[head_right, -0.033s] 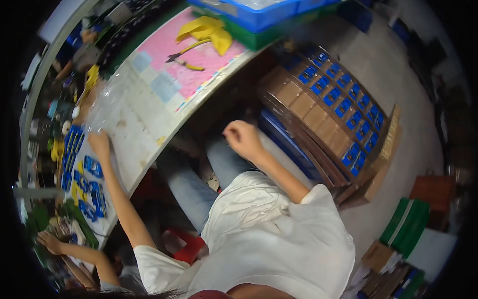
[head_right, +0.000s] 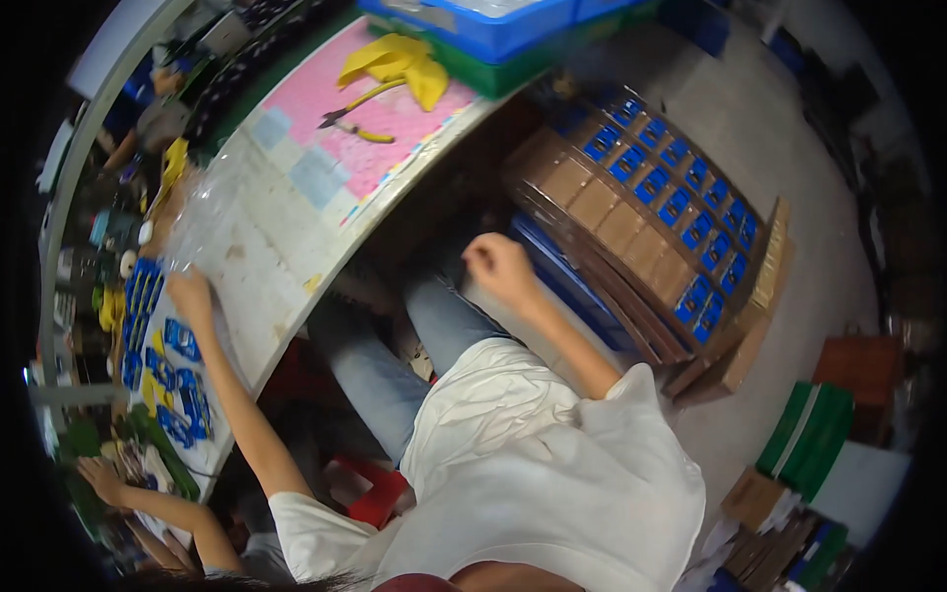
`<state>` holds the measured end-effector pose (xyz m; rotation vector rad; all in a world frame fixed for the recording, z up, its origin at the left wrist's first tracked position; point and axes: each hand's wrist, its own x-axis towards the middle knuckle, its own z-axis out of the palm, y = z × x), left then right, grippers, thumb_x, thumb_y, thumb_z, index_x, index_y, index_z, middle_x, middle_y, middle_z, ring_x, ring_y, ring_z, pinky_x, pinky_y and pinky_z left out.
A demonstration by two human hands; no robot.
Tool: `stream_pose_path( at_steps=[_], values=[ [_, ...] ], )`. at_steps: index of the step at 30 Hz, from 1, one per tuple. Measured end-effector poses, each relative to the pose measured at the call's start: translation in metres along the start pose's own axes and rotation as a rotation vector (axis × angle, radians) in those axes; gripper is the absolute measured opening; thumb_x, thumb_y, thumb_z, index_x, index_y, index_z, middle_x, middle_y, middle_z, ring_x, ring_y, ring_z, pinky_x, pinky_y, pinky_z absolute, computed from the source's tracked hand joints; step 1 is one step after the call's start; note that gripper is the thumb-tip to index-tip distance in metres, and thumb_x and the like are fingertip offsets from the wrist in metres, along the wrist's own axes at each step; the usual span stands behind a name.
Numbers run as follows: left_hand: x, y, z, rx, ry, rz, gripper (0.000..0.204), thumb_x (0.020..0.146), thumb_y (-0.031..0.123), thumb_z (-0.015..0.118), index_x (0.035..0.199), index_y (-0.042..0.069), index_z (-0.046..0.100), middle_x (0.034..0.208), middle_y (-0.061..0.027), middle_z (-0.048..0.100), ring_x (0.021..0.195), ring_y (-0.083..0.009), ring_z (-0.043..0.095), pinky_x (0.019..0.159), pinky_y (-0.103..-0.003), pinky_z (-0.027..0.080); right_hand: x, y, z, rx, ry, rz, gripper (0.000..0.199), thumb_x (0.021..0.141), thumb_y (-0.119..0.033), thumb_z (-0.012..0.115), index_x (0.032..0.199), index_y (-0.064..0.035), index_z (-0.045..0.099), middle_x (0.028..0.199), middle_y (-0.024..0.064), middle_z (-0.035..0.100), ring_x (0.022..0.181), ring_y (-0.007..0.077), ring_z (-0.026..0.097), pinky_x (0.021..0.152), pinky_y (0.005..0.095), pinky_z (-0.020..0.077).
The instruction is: The person repeatedly takes toy car body shells, fits clear plastic window inserts into the undersides of the shells, and presses them into place by hand.
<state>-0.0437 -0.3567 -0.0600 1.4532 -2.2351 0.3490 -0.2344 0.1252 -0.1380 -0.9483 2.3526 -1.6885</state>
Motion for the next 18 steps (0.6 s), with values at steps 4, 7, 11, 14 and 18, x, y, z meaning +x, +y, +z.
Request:
stream_pose_path(
  at_steps=[4, 7, 11, 14, 18],
  values=[
    [-0.012, 0.007, -0.041, -0.332, 0.175, 0.174, 0.055, 0.085, 0.031, 0.057, 0.117, -0.01, 0.04, 0.103, -0.0248, 0.052, 0.086, -0.0292, 0.057, 0.071, -0.037, 0.047, -0.026, 0.103, -0.094, -0.422, 0.451, 0.257, 0.011, 0.077, -0.009, 0.054, 0.085, -0.0026, 0.058, 0.077, 0.0148, 0.058, 0.07, 0.0263, 0.058, 0.064, 0.0352, 0.0452],
    [-0.046, 0.037, -0.071, -0.766, -0.03, 0.138, 0.053, 0.086, 0.035, 0.056, 0.119, -0.004, 0.041, 0.103, -0.0186, 0.054, 0.081, -0.0213, 0.057, 0.071, -0.029, 0.045, -0.07, 0.175, -0.173, -1.082, 0.671, 0.343, 0.028, 0.073, -0.015, 0.057, 0.098, -0.001, 0.053, 0.095, 0.0215, 0.053, 0.093, 0.0356, 0.05, 0.08, 0.0444, 0.0391],
    [-0.074, 0.063, -0.083, -1.499, -0.689, -0.044, 0.046, 0.092, 0.031, 0.045, 0.122, -0.003, 0.04, 0.114, -0.0174, 0.054, 0.089, -0.0188, 0.058, 0.08, -0.027, 0.045, -0.156, 0.261, -0.26, -1.295, 0.835, 0.84, 0.05, 0.076, -0.043, 0.057, 0.102, 0.0, 0.051, 0.099, 0.022, 0.054, 0.095, 0.0377, 0.051, 0.078, 0.0487, 0.0415],
    [-0.082, 0.064, -0.08, -1.571, -0.82, -0.11, 0.044, 0.094, 0.03, 0.041, 0.122, -0.004, 0.039, 0.114, -0.02, 0.054, 0.086, -0.0203, 0.06, 0.081, -0.029, 0.046, -0.179, 0.27, -0.27, -1.207, 0.634, 0.957, 0.065, 0.075, -0.052, 0.056, 0.113, -0.0002, 0.048, 0.11, 0.0254, 0.05, 0.102, 0.0388, 0.05, 0.084, 0.0478, 0.0431],
    [-0.09, 0.081, -0.085, -1.354, -0.73, -0.084, 0.044, 0.093, 0.028, 0.044, 0.121, -0.004, 0.039, 0.105, -0.0201, 0.057, 0.074, -0.0189, 0.06, 0.071, -0.028, 0.048, -0.205, 0.291, -0.311, -1.076, 0.644, 0.93, 0.055, 0.077, -0.038, 0.06, 0.111, 0.0035, 0.048, 0.107, 0.0255, 0.054, 0.1, 0.0409, 0.051, 0.088, 0.0466, 0.0407]
  ],
)
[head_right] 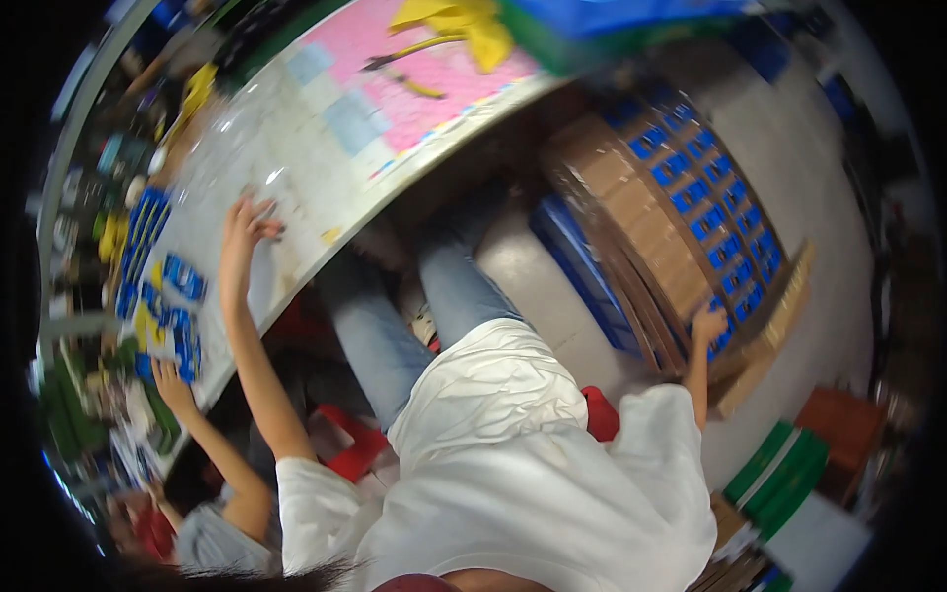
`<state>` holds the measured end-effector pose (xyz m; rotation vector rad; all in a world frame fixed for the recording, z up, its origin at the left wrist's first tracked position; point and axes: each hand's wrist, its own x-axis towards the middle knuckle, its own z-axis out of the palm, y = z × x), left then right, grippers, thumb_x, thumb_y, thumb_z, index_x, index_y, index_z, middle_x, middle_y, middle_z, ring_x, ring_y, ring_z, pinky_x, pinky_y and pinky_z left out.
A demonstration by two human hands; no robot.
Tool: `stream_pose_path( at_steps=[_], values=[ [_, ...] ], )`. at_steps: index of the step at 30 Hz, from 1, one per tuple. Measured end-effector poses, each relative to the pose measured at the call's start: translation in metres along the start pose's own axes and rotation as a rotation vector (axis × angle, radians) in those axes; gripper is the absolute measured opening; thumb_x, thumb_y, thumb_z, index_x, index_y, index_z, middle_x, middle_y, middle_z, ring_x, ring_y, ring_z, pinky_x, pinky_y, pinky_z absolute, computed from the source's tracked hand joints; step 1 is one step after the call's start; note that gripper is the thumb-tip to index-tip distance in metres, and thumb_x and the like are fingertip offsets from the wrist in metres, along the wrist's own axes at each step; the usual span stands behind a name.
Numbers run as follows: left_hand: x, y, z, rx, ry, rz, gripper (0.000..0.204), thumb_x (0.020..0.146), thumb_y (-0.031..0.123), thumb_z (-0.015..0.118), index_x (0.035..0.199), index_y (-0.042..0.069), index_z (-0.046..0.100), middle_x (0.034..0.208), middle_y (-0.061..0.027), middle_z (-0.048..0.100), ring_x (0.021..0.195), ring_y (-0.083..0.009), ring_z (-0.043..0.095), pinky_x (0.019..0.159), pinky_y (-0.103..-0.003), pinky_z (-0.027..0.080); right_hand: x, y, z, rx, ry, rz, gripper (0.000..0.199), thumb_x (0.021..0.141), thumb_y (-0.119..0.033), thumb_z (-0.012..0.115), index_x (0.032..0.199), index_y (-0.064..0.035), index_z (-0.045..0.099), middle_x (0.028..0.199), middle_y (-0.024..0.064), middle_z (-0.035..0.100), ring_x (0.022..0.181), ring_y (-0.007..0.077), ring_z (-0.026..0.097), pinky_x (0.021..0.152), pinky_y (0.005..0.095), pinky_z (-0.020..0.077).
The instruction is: The person repeatedly takes toy car body shells, fits clear plastic window inserts into the undersides of the shells, and presses them into place by hand.
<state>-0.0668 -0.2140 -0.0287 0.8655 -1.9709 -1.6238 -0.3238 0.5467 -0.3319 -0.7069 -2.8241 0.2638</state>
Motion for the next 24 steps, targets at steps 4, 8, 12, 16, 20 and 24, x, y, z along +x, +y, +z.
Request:
stream_pose_path(
  at_steps=[4, 8, 12, 16, 20, 24],
  values=[
    [-0.018, -0.002, -0.01, 0.572, 0.259, 0.098, 0.044, 0.088, 0.023, 0.05, 0.118, -0.008, 0.04, 0.098, -0.0242, 0.057, 0.077, -0.0306, 0.06, 0.072, -0.036, 0.046, -0.014, -0.035, -0.019, -0.053, 0.04, 0.092, 0.06, 0.074, -0.044, 0.062, 0.101, 0.0072, 0.045, 0.102, 0.0294, 0.051, 0.09, 0.0418, 0.055, 0.074, 0.0466, 0.048],
    [-0.045, 0.0, -0.016, 0.856, 0.503, 0.249, 0.032, 0.083, 0.013, 0.051, 0.109, -0.006, 0.047, 0.099, -0.0251, 0.054, 0.093, -0.0366, 0.054, 0.08, -0.04, 0.043, -0.015, -0.063, -0.043, 0.038, 0.255, -0.322, 0.04, 0.079, -0.032, 0.061, 0.09, 0.0035, 0.046, 0.092, 0.0221, 0.051, 0.086, 0.0389, 0.052, 0.074, 0.0444, 0.0436],
    [-0.045, -0.002, -0.012, 0.867, 0.395, 0.52, 0.029, 0.07, -0.001, 0.054, 0.098, -0.002, 0.052, 0.095, -0.0193, 0.054, 0.09, -0.0347, 0.051, 0.081, -0.039, 0.041, -0.064, -0.162, -0.105, 0.387, 0.145, -0.48, 0.044, 0.079, -0.026, 0.066, 0.102, 0.0033, 0.043, 0.095, 0.0199, 0.05, 0.088, 0.0342, 0.05, 0.079, 0.0391, 0.0405],
    [-0.028, -0.018, -0.009, 0.942, 0.371, 0.665, 0.022, 0.068, -0.001, 0.057, 0.09, 0.001, 0.056, 0.093, -0.0133, 0.057, 0.088, -0.0299, 0.05, 0.078, -0.038, 0.04, -0.161, -0.269, -0.126, 0.864, -0.253, -0.625, 0.042, 0.082, -0.017, 0.064, 0.113, -0.0013, 0.04, 0.104, 0.0134, 0.049, 0.094, 0.0203, 0.049, 0.083, 0.0312, 0.0404],
    [-0.03, -0.015, -0.011, 0.957, 0.402, 0.674, 0.011, 0.07, 0.002, 0.059, 0.082, 0.003, 0.059, 0.081, -0.0071, 0.06, 0.08, -0.0251, 0.053, 0.072, -0.033, 0.04, -0.257, -0.356, -0.174, 1.407, -0.926, -0.538, 0.045, 0.085, -0.01, 0.056, 0.122, -0.0043, 0.033, 0.116, 0.0153, 0.049, 0.097, 0.02, 0.055, 0.086, 0.0279, 0.0418],
    [-0.063, -0.002, -0.007, 0.405, 0.413, 0.446, 0.006, 0.075, 0.005, 0.061, 0.079, 0.003, 0.058, 0.08, -0.0048, 0.06, 0.075, -0.0155, 0.053, 0.068, -0.026, 0.038, -0.296, -0.43, -0.252, 1.733, -1.462, -0.594, 0.053, 0.085, -0.029, 0.051, 0.128, -0.0054, 0.032, 0.124, 0.0219, 0.045, 0.095, 0.0238, 0.057, 0.081, 0.0313, 0.0469]
  ],
)
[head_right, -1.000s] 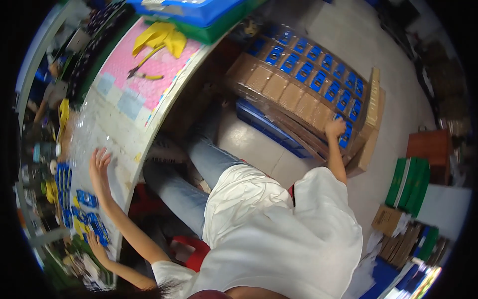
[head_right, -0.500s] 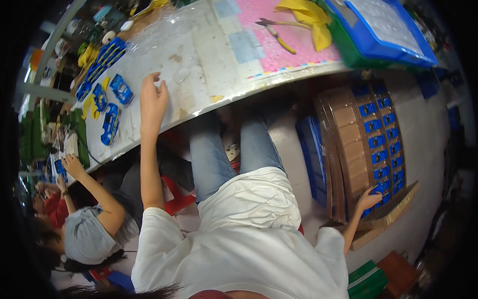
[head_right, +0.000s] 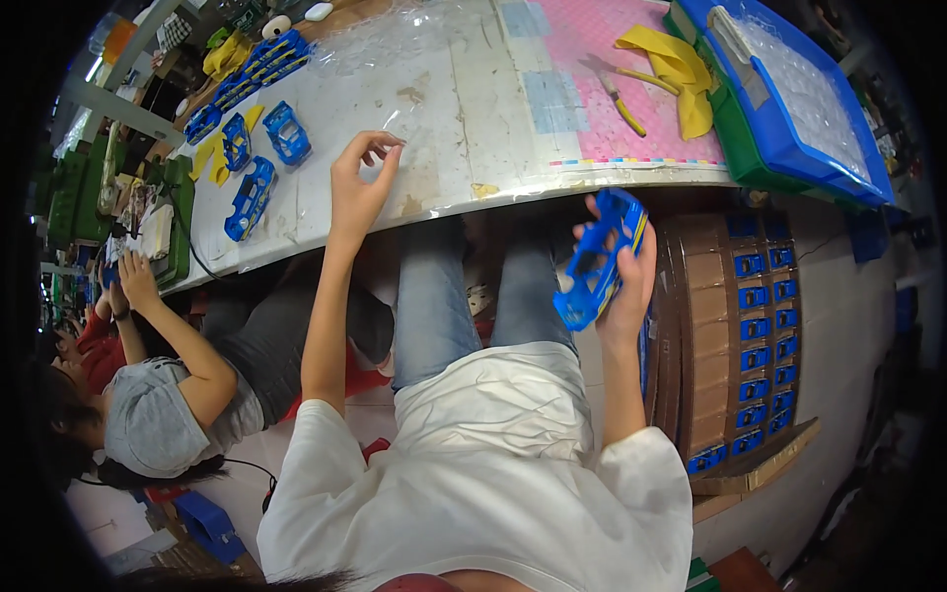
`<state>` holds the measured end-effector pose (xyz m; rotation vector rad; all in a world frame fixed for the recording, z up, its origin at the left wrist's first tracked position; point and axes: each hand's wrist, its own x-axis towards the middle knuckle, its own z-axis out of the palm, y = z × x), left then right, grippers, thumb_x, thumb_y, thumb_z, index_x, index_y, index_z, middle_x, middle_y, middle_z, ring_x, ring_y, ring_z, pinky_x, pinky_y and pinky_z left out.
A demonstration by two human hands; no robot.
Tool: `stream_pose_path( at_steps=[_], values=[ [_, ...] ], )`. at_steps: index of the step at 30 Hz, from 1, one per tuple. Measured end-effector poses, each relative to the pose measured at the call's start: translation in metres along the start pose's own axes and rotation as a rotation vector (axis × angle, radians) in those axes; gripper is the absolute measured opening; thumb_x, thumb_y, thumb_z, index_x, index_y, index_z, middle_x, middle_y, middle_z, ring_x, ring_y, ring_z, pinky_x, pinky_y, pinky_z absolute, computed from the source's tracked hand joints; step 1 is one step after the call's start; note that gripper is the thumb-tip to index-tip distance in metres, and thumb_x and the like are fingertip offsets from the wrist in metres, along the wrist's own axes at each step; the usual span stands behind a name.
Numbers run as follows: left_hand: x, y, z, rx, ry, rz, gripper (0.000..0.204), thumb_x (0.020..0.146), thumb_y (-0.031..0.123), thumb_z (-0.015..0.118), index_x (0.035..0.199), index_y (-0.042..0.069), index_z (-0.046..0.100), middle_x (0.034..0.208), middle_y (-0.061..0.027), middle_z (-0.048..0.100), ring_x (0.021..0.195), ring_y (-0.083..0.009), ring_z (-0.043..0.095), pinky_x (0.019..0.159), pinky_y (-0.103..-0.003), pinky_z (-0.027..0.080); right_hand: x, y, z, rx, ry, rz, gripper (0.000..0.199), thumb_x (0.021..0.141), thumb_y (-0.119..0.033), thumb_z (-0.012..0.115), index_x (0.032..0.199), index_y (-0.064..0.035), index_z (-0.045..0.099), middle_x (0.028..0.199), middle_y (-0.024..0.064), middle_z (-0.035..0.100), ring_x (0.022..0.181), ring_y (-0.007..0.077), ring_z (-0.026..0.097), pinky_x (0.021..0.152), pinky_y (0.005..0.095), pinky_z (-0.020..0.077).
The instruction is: The person repeatedly takes toy car body shells, fits clear plastic window inserts into the undersides of the shells, and presses them into place by hand.
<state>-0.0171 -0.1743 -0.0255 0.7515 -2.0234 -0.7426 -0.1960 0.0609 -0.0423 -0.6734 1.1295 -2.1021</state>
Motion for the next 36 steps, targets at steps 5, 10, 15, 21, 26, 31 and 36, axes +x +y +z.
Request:
stream_pose_path(
  at_steps=[5, 10, 15, 21, 26, 31, 36],
  values=[
    [-0.026, 0.015, -0.009, -0.652, -0.065, -0.199, 0.013, 0.084, 0.007, 0.058, 0.094, 0.001, 0.053, 0.088, -0.0044, 0.058, 0.084, -0.0114, 0.053, 0.076, -0.024, 0.039, 0.051, -0.016, 0.054, 0.449, -0.196, -0.015, 0.056, 0.086, -0.039, 0.039, 0.127, -0.0009, 0.036, 0.127, 0.0272, 0.04, 0.091, 0.0274, 0.058, 0.076, 0.0331, 0.0497],
    [-0.044, 0.036, -0.009, -0.827, -0.059, -0.303, 0.014, 0.083, 0.006, 0.059, 0.096, 0.001, 0.054, 0.089, -0.0051, 0.058, 0.085, -0.0112, 0.053, 0.079, -0.024, 0.04, 0.057, 0.006, 0.062, 0.632, -0.271, 0.104, 0.068, 0.083, -0.037, 0.046, 0.132, 0.005, 0.026, 0.132, 0.0326, 0.029, 0.087, 0.0308, 0.058, 0.072, 0.0368, 0.0483],
    [-0.061, 0.046, -0.005, -0.476, 0.08, -0.151, 0.015, 0.075, 0.0, 0.063, 0.089, 0.0, 0.058, 0.081, -0.005, 0.058, 0.074, -0.0113, 0.053, 0.068, -0.023, 0.04, 0.049, 0.031, 0.056, 0.712, -0.178, 0.28, 0.06, 0.087, -0.036, 0.038, 0.125, 0.0099, 0.034, 0.118, 0.03, 0.046, 0.089, 0.0329, 0.059, 0.074, 0.0384, 0.049],
    [-0.068, 0.088, -0.005, 0.129, 0.098, 0.341, 0.029, 0.059, -0.006, 0.068, 0.084, 0.007, 0.061, 0.074, -0.0045, 0.057, 0.071, -0.0201, 0.054, 0.067, -0.027, 0.041, 0.046, 0.028, 0.059, 0.7, -0.211, 0.28, 0.062, 0.088, -0.038, 0.037, 0.128, 0.0087, 0.031, 0.117, 0.0304, 0.047, 0.092, 0.0336, 0.058, 0.076, 0.0388, 0.0505],
    [-0.085, 0.106, 0.001, 0.428, 0.071, 0.586, 0.037, 0.055, -0.003, 0.064, 0.088, 0.015, 0.068, 0.078, 0.0018, 0.052, 0.072, -0.0171, 0.046, 0.065, -0.031, 0.036, 0.043, 0.028, 0.071, 0.459, -0.218, 0.24, 0.065, 0.089, -0.039, 0.037, 0.132, 0.0073, 0.026, 0.121, 0.0291, 0.045, 0.093, 0.0304, 0.058, 0.076, 0.0378, 0.0499],
    [-0.094, 0.107, -0.004, 0.435, 0.118, 0.526, 0.034, 0.057, 0.001, 0.064, 0.088, 0.014, 0.066, 0.078, 0.0009, 0.051, 0.072, -0.0169, 0.048, 0.065, -0.03, 0.037, 0.043, 0.04, 0.07, 0.191, -0.115, 0.084, 0.057, 0.09, -0.037, 0.041, 0.129, 0.0035, 0.032, 0.119, 0.0249, 0.047, 0.094, 0.0272, 0.057, 0.078, 0.0341, 0.0488],
    [-0.089, 0.093, -0.006, 0.41, 0.167, 0.344, 0.029, 0.062, 0.002, 0.064, 0.09, 0.011, 0.064, 0.08, -0.0025, 0.052, 0.076, -0.0203, 0.051, 0.069, -0.034, 0.037, 0.056, 0.089, 0.068, 0.086, 0.158, -0.406, 0.05, 0.082, -0.011, 0.061, 0.123, 0.0001, 0.036, 0.112, 0.0093, 0.05, 0.101, 0.0159, 0.049, 0.09, 0.0286, 0.0388]
  ],
)
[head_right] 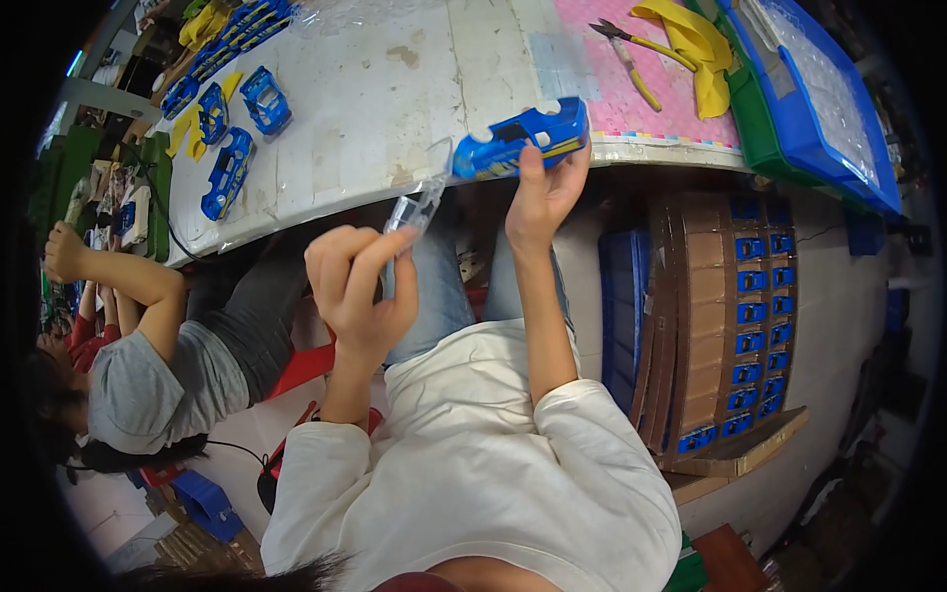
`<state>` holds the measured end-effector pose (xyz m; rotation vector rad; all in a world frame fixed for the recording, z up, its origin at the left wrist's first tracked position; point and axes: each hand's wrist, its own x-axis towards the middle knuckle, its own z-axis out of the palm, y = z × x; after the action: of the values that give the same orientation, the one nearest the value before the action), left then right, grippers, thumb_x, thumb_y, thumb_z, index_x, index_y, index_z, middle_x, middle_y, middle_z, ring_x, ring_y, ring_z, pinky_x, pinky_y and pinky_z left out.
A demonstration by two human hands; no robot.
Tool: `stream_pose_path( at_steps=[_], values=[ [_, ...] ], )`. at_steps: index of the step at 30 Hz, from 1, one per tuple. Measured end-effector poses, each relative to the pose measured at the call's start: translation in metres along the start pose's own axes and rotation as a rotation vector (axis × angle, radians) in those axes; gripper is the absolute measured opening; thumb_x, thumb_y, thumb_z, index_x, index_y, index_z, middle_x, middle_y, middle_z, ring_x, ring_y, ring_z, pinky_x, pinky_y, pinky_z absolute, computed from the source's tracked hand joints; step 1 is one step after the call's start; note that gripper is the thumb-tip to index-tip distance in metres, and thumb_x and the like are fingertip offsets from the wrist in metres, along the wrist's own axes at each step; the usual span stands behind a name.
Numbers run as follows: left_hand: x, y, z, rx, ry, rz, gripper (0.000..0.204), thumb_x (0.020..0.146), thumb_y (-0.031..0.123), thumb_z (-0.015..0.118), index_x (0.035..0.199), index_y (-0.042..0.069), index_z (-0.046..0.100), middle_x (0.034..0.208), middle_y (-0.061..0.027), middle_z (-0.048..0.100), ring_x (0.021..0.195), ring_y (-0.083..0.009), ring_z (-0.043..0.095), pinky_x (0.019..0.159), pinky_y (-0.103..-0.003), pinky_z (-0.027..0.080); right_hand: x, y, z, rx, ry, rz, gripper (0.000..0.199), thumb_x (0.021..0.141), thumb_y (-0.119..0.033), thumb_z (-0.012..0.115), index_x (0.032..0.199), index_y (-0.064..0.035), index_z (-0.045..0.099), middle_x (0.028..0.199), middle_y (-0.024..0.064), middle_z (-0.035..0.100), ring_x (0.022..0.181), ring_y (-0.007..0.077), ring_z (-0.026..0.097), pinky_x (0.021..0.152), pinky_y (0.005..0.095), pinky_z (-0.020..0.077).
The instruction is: The person repeatedly takes toy car body shells, fits clear plastic window inserts into the undersides of the shells, and presses them into place by hand.
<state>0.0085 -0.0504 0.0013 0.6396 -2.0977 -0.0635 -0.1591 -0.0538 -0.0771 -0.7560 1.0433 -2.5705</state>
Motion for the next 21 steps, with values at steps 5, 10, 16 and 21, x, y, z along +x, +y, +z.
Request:
stream_pose_path(
  at_steps=[5, 10, 16, 21],
  values=[
    [0.009, -0.009, 0.004, 0.014, -0.053, -0.165, 0.023, 0.066, 0.003, 0.063, 0.088, 0.01, 0.063, 0.078, -0.0036, 0.051, 0.075, -0.0217, 0.049, 0.067, -0.033, 0.036, -0.009, 0.018, -0.001, -0.521, -0.214, -0.309, 0.066, 0.067, -0.001, 0.07, 0.121, 0.0018, 0.033, 0.116, 0.0165, 0.044, 0.108, 0.0244, 0.046, 0.093, 0.0347, 0.0366],
    [0.019, -0.012, 0.015, 0.007, -0.072, -0.12, 0.02, 0.069, 0.004, 0.062, 0.088, 0.008, 0.063, 0.079, -0.0056, 0.049, 0.077, -0.0223, 0.049, 0.066, -0.034, 0.037, -0.024, 0.026, 0.005, -0.614, -0.335, -0.412, 0.065, 0.064, -0.002, 0.073, 0.113, -0.0024, 0.031, 0.122, 0.0292, 0.043, 0.109, 0.0359, 0.049, 0.091, 0.0387, 0.0396],
    [0.018, -0.019, 0.033, -0.067, -0.18, -0.096, 0.021, 0.066, 0.004, 0.06, 0.087, 0.005, 0.062, 0.079, -0.0067, 0.049, 0.079, -0.0225, 0.048, 0.068, -0.034, 0.037, -0.042, 0.031, 0.003, -0.742, -0.358, -0.357, 0.072, 0.067, -0.022, 0.072, 0.123, 0.0036, 0.033, 0.124, 0.0242, 0.046, 0.108, 0.0378, 0.049, 0.096, 0.0443, 0.0328],
    [0.013, -0.015, 0.035, -0.083, -0.218, -0.066, 0.021, 0.064, 0.003, 0.059, 0.085, 0.003, 0.061, 0.08, -0.0069, 0.048, 0.079, -0.0221, 0.047, 0.07, -0.034, 0.036, -0.046, 0.036, -0.004, -0.826, -0.362, -0.487, 0.07, 0.07, -0.024, 0.069, 0.123, 0.0045, 0.033, 0.125, 0.0252, 0.045, 0.108, 0.0372, 0.049, 0.096, 0.0469, 0.0328]
  ],
)
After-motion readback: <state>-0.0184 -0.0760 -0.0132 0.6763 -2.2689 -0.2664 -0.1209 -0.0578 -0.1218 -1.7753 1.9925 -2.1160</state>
